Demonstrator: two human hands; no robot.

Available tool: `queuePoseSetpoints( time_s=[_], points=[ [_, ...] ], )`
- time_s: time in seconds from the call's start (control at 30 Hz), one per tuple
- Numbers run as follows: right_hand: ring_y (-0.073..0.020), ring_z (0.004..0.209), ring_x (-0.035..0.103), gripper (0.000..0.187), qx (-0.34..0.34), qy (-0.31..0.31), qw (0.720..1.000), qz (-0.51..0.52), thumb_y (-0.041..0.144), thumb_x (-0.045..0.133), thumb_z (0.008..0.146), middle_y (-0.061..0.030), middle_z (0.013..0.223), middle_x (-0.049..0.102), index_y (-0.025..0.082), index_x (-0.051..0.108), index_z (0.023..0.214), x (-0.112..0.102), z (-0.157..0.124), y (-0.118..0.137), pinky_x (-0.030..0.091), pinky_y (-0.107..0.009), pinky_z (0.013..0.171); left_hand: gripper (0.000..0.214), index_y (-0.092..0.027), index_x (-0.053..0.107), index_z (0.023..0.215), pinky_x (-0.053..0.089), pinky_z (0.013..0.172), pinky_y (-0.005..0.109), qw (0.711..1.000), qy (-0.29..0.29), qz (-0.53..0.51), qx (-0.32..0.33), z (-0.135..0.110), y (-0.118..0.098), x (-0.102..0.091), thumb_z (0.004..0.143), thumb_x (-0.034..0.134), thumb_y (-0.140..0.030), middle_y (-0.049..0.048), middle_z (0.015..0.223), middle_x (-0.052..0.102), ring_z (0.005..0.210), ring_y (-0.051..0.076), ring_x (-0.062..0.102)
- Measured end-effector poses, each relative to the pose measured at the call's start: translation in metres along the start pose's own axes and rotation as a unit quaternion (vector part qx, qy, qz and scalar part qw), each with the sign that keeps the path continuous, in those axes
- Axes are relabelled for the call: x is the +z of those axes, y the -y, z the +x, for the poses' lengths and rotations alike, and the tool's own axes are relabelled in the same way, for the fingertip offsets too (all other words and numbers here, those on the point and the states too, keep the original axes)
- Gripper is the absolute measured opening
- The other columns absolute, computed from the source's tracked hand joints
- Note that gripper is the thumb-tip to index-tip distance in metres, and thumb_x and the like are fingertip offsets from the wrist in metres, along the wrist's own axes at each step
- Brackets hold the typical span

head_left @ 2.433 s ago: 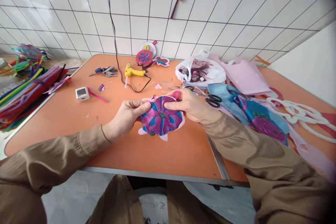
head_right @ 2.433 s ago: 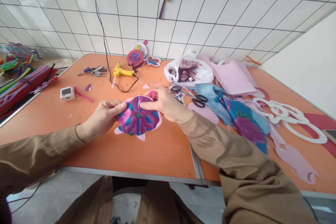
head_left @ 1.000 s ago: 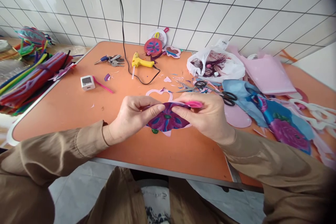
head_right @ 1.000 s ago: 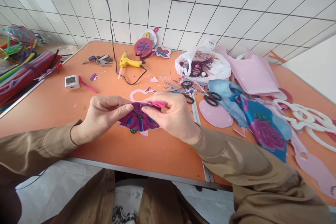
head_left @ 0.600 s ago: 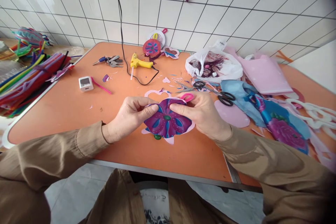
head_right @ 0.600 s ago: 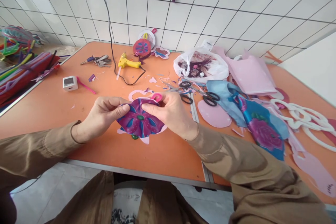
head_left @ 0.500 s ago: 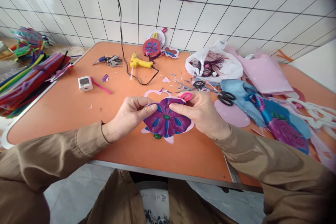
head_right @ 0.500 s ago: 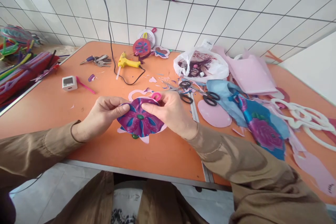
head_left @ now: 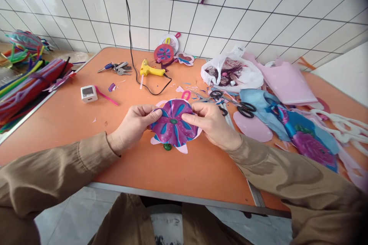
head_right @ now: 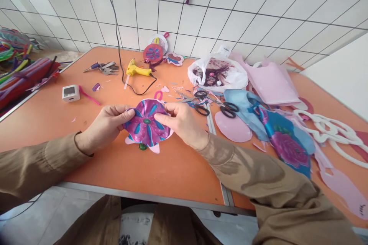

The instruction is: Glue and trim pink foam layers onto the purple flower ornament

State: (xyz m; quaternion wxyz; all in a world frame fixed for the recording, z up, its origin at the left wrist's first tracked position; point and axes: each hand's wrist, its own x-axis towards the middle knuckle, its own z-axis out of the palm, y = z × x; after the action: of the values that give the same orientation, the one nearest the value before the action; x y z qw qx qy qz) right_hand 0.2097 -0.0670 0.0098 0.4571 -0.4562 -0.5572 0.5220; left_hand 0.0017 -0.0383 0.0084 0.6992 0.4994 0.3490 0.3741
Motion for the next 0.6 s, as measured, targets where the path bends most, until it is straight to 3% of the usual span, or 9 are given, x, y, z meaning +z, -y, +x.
queuePoseSetpoints(
  time_s=[0.13,0.23,0.4,0.6],
  points=[
    [-0.009,0.052,0.05,0.022,0.008,-0.027,1.0,0.001,0.037,0.075,0.07,0.003,0.059,0.059,0.017,0.066,0.067,0.0012,0.0022,-0.0022,0.041,-0.022,0.048,0.034,-0.012,0.065,0.06,0.051,0.053,0.022,0.999,0.004,-0.025,-0.047,0.0011,0.0024,-0.0023,0.067,0.083,-0.04,0.0011,0.057,0.064,0.05,0.01,0.058],
    [-0.01,0.055,0.053,0.025,0.024,-0.015,0.999,0.025,0.039,0.077,0.068,0.0019,0.063,0.062,0.016,0.067,0.07,0.0012,0.0025,-0.0032,0.044,-0.024,0.051,0.033,-0.011,0.066,0.06,0.049,0.05,0.021,0.998,-0.002,-0.03,-0.05,0.0021,0.005,-0.0031,0.068,0.082,-0.038,0.0012,0.056,0.063,0.049,0.009,0.056],
    [-0.0102,0.06,0.057,0.024,0.005,0.022,0.998,0.054,0.041,0.073,0.076,0.0014,0.068,0.065,0.017,0.069,0.077,-0.0029,0.0032,-0.0086,0.048,-0.024,0.057,0.036,-0.011,0.066,0.058,0.046,0.048,0.02,0.999,0.031,0.004,-0.032,0.0039,0.0042,-0.0037,0.069,0.081,-0.042,0.0026,0.055,0.065,0.048,0.009,0.055],
    [-0.0128,0.061,0.058,0.022,-0.046,0.018,0.998,-0.049,0.037,0.071,0.077,0.0,0.066,0.065,0.017,0.067,0.068,-0.0033,0.002,-0.0079,0.05,-0.027,0.058,0.036,-0.011,0.073,0.065,0.049,0.051,0.024,0.988,0.06,0.135,0.048,0.0012,-0.0038,-0.0043,0.075,0.076,-0.045,0.0058,0.059,0.07,0.051,0.014,0.06]
  ],
)
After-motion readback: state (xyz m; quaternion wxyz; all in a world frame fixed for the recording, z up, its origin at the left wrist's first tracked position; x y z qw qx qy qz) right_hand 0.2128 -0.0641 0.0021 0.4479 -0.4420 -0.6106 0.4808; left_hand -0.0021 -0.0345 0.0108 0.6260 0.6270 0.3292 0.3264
